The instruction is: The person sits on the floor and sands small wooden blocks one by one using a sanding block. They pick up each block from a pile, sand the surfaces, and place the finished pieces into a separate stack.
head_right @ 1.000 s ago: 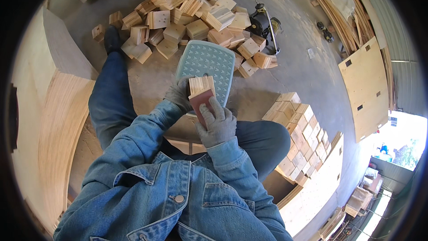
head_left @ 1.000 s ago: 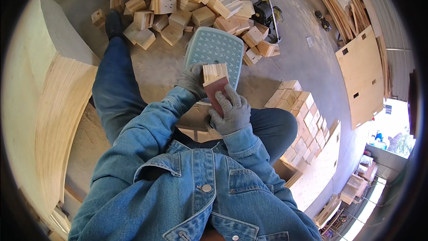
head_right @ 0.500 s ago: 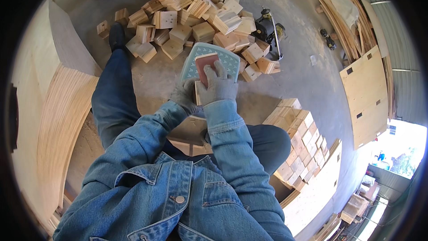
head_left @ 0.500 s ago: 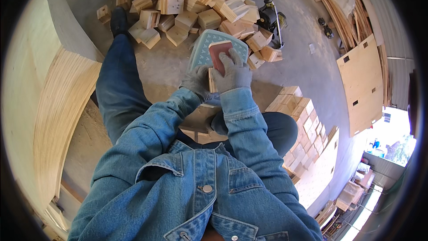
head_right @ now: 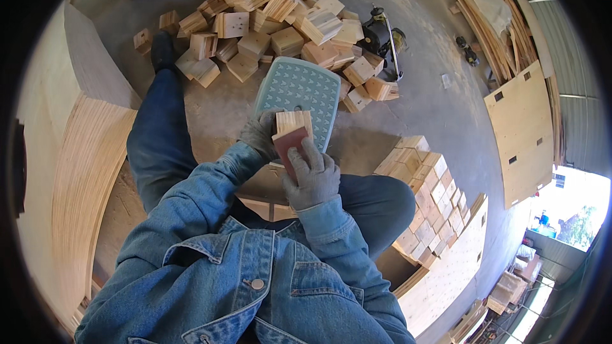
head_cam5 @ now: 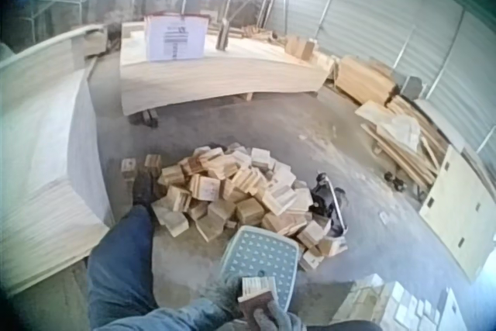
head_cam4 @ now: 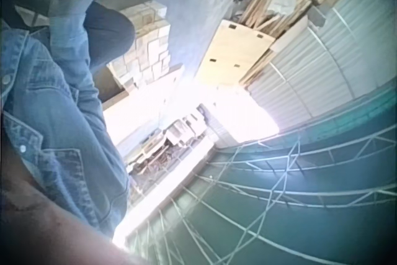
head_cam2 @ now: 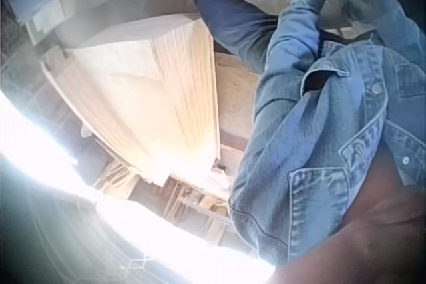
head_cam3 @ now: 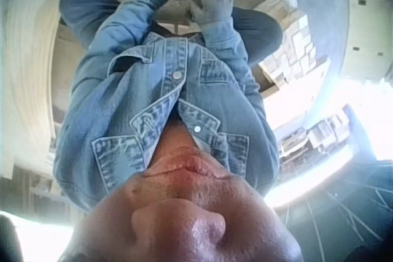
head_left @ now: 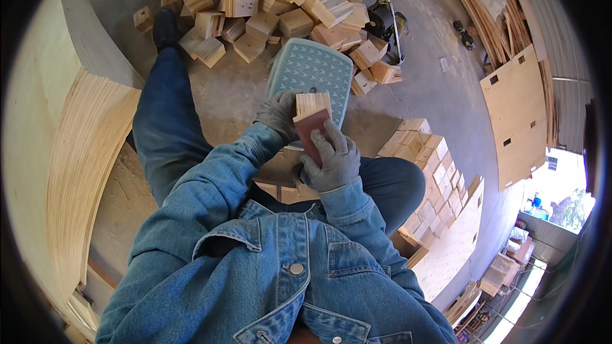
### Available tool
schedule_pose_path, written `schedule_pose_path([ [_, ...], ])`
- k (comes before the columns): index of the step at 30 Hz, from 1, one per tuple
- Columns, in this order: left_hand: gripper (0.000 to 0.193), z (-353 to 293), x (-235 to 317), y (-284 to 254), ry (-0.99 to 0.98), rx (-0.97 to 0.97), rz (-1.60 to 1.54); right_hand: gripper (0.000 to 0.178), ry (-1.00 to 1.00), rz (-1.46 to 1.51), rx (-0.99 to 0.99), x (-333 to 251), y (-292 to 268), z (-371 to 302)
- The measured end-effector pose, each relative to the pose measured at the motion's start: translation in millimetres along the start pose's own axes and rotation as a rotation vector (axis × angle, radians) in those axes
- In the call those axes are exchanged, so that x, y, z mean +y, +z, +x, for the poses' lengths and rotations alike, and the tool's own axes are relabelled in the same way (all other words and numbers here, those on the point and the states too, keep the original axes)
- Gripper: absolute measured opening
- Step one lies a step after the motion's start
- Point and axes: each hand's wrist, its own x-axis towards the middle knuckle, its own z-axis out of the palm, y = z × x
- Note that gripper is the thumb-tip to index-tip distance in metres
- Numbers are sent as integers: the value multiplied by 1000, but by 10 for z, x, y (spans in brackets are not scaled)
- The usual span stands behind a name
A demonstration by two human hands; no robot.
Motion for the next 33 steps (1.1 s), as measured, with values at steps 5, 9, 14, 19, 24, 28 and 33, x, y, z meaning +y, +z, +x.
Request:
schedule_pose_path([
  [5,88,-45,47,-61,23,84,-111,58,97,-31,-64,-59,-5,595],
  [9,94,-43,81,-1,81,254,99,59,147,-45,-46,43,82,1095],
  [14,96,-69,238,-144,28,209,9,60,209,122,63,509,279,1308],
  [19,97,-66,364,-279,-122,88,109,62,484,326,99,943,299,856],
  [24,96,-57,296,-215,-87,163,106,61,656,374,-2,945,351,407],
  [28,100,-32,187,-140,-164,46,149,60,602,394,52,961,481,449],
  [33,88,-41,285,-105,-367,168,-841,58,470,223,50,956,610,474],
])
